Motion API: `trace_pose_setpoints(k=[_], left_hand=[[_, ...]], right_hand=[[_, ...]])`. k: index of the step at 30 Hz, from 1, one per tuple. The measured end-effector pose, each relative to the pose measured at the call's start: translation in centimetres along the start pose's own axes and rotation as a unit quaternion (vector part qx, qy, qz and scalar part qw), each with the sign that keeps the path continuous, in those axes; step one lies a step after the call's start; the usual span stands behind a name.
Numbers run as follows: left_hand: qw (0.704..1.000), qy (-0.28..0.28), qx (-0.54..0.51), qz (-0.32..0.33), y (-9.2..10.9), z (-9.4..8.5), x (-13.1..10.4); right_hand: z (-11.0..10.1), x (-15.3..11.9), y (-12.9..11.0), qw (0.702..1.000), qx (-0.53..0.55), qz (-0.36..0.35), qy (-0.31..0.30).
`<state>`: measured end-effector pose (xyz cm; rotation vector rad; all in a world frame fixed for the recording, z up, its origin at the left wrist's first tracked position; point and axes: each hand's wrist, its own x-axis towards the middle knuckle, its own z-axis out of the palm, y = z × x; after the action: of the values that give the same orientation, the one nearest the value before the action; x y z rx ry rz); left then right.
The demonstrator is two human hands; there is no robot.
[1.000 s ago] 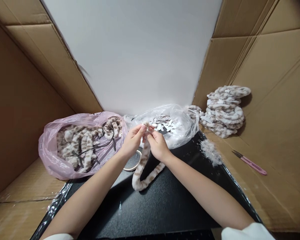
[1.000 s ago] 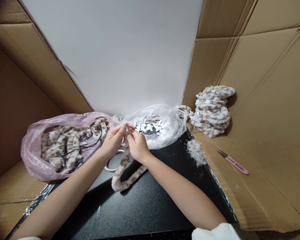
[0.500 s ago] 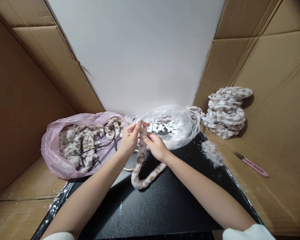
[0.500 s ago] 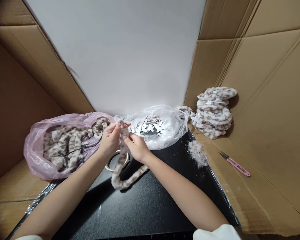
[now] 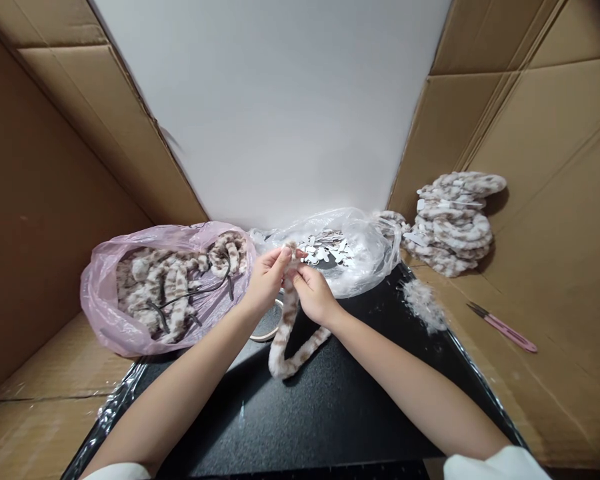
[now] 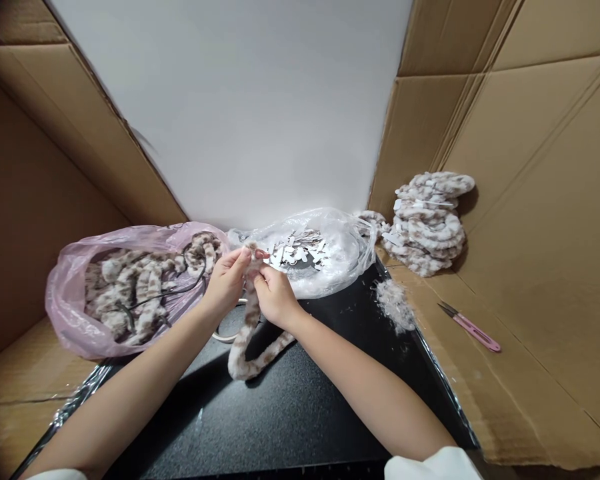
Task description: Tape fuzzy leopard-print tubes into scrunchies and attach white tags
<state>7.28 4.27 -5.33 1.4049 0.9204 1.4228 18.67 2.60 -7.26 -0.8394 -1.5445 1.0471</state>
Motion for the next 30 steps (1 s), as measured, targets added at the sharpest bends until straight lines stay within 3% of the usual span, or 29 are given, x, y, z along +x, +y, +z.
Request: trace_pose_setpoints(k=[6,9,30], left_hand=[[1.000,0.005,-0.009,-0.009,0.23,0.06,0.05],[0.999,-0.010,-0.032,-0.023,0.27,0.18,-0.01],[1.000,-0.007,0.014,0.017,0.29,0.38,-0.38]], right_hand=[[-0.20,-0.12,-0.67,0.998,-0.048,-0.028,0.005],[-0.20,0.00,-0.56,0.999,-0.043,-0.009,0.008],[0.54,0.23,-0.43,0.987,0.152,0.039,0.033]])
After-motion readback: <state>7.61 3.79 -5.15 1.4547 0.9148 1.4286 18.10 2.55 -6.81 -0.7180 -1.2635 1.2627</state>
